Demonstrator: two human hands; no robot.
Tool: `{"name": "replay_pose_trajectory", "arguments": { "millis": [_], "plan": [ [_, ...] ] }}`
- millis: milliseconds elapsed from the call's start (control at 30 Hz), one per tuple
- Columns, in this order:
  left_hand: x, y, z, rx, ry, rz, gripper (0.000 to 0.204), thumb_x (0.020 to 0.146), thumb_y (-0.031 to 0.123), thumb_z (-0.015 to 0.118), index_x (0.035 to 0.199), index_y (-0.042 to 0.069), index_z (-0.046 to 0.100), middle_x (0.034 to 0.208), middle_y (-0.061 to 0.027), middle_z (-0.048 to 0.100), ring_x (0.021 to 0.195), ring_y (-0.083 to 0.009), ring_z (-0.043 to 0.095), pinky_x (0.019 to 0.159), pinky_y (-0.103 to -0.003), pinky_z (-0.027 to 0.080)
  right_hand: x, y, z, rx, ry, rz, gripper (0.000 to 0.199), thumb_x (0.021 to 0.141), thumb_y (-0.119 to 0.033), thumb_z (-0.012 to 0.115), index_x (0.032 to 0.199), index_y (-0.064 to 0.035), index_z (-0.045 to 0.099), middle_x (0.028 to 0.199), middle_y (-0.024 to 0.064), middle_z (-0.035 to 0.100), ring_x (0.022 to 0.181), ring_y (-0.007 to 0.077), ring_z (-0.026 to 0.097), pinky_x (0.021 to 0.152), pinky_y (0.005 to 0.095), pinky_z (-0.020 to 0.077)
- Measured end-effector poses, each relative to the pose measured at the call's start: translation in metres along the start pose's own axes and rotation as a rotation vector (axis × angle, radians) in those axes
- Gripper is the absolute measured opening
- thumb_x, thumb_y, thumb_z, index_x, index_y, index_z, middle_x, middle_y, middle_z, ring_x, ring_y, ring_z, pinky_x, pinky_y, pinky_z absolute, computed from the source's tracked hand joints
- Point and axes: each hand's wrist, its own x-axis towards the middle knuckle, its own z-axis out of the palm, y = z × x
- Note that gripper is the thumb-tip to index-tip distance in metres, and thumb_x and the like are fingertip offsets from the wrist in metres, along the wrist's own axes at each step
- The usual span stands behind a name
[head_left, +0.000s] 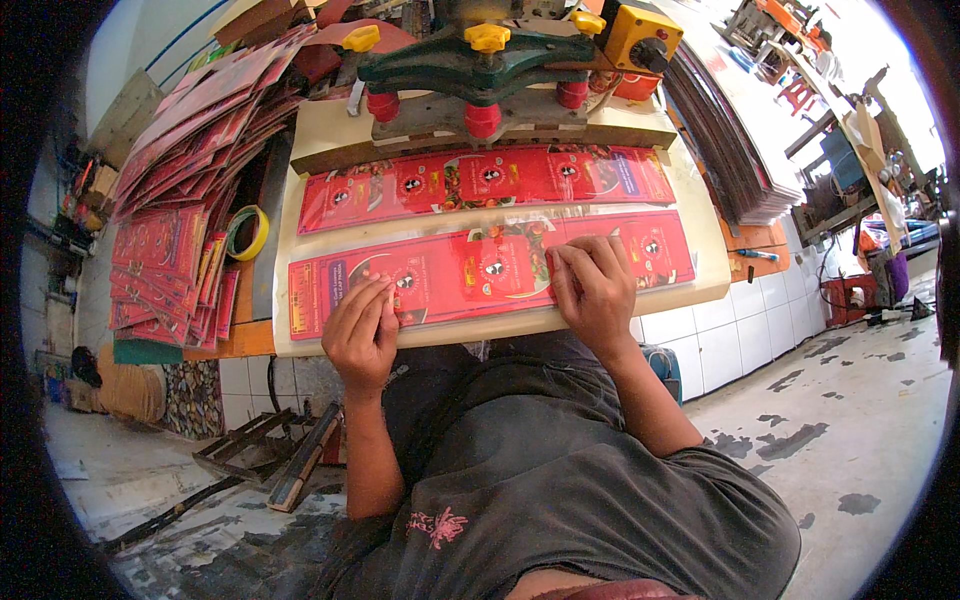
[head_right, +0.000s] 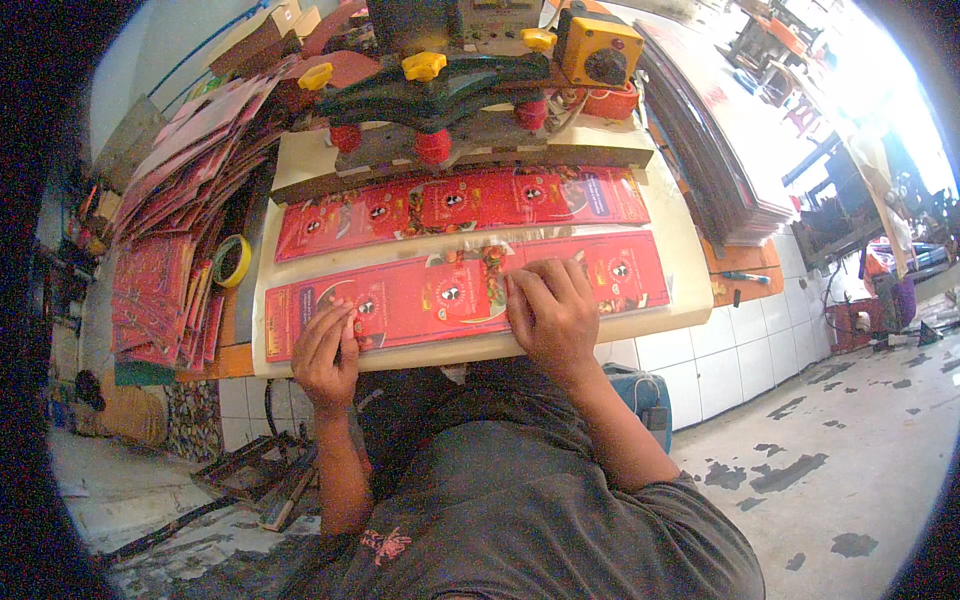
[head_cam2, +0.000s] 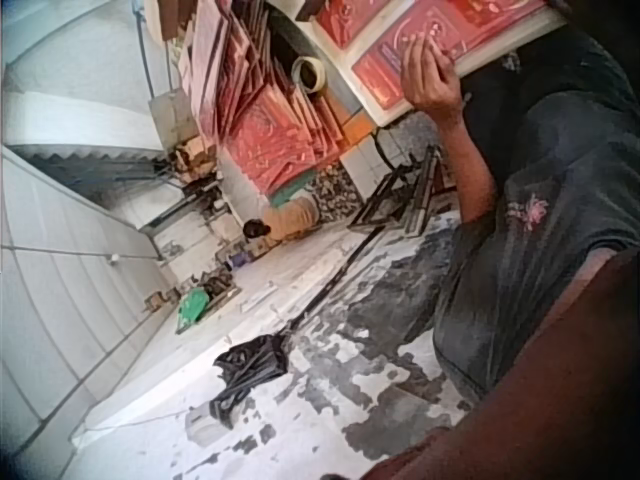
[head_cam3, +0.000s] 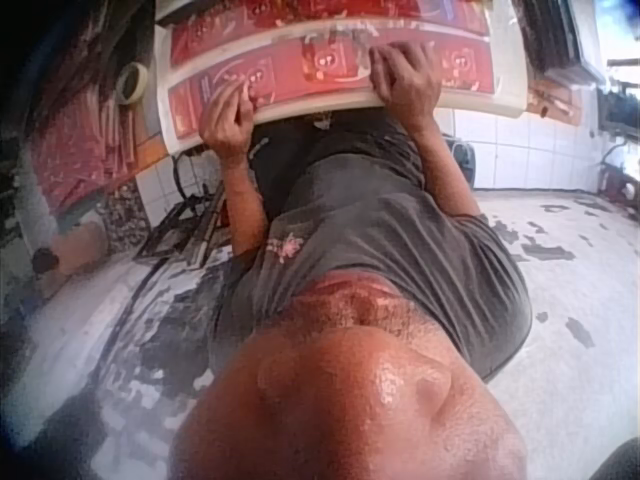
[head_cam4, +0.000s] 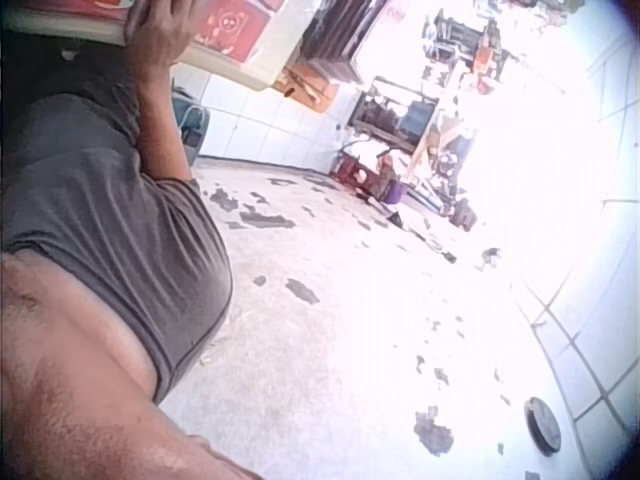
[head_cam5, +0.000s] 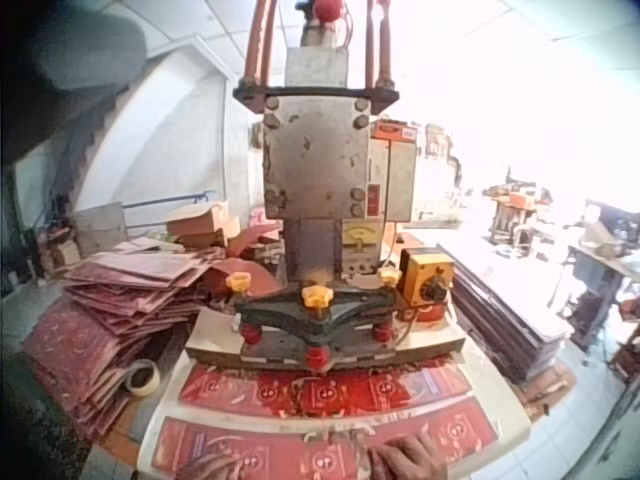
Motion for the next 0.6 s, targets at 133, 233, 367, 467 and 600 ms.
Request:
{"name": "replay_pose_trajectory", "arguments": {
  "millis": [133, 233, 367, 467, 600],
  "plan": [
    [0.0, 0.0, 0.0, 0.012, -0.001, 0.003, 0.014, 0.093, 0.002, 0.067, 0.103, -0.002, 0.077, 0.108, -0.0121, 0.076, 0.107, -0.0287, 0.072, 0.096, -0.041, 0.056, 0.001, 0.001, 0.001, -0.02, 0.015, -0.017, 0.008, 0.083, -0.006, 0.075, 0.09, -0.0039, 0.07, 0.088, 0.0088, 0.064, 0.081, 0.0279, 0.061, 0.072, 0.04, 0.0502],
    [0.0, 0.0, 0.0, 0.01, -0.002, 0.01, 0.014, 0.093, 0.002, 0.067, 0.103, -0.002, 0.077, 0.107, -0.012, 0.076, 0.107, -0.0287, 0.072, 0.096, -0.041, 0.056, 0.001, 0.001, 0.001, -0.025, 0.014, -0.018, 0.008, 0.083, -0.006, 0.075, 0.09, -0.0039, 0.07, 0.089, 0.0089, 0.064, 0.081, 0.0279, 0.061, 0.072, 0.0398, 0.0503],
    [0.002, 0.002, -0.001, -0.002, 0.004, 0.005, 0.014, 0.093, 0.002, 0.068, 0.102, -0.002, 0.077, 0.107, -0.0119, 0.076, 0.107, -0.0291, 0.072, 0.095, -0.041, 0.056, 0.001, 0.0, -0.001, -0.019, 0.004, -0.009, 0.009, 0.083, -0.006, 0.075, 0.09, -0.0035, 0.071, 0.089, 0.0092, 0.064, 0.082, 0.0284, 0.061, 0.073, 0.0401, 0.0504],
    [0.003, 0.001, -0.002, -0.006, -0.001, 0.004, 0.013, 0.093, 0.002, 0.068, 0.102, -0.002, 0.077, 0.107, -0.0119, 0.076, 0.106, -0.0292, 0.072, 0.095, -0.041, 0.056, 0.001, 0.001, -0.002, 0.0, -0.007, 0.01, 0.009, 0.083, -0.006, 0.075, 0.091, -0.0035, 0.071, 0.09, 0.0095, 0.064, 0.083, 0.0289, 0.061, 0.074, 0.0403, 0.0505],
    [0.003, 0.002, -0.003, -0.022, -0.03, -0.022, 0.014, 0.094, 0.005, 0.068, 0.103, -0.001, 0.077, 0.108, -0.0123, 0.076, 0.106, -0.0289, 0.072, 0.097, -0.041, 0.055, 0.007, -0.003, -0.016, 0.102, -0.101, 0.079, 0.01, 0.085, -0.006, 0.074, 0.094, -0.0025, 0.071, 0.095, 0.0112, 0.066, 0.088, 0.0308, 0.062, 0.078, 0.0416, 0.0514]
  ]
}}
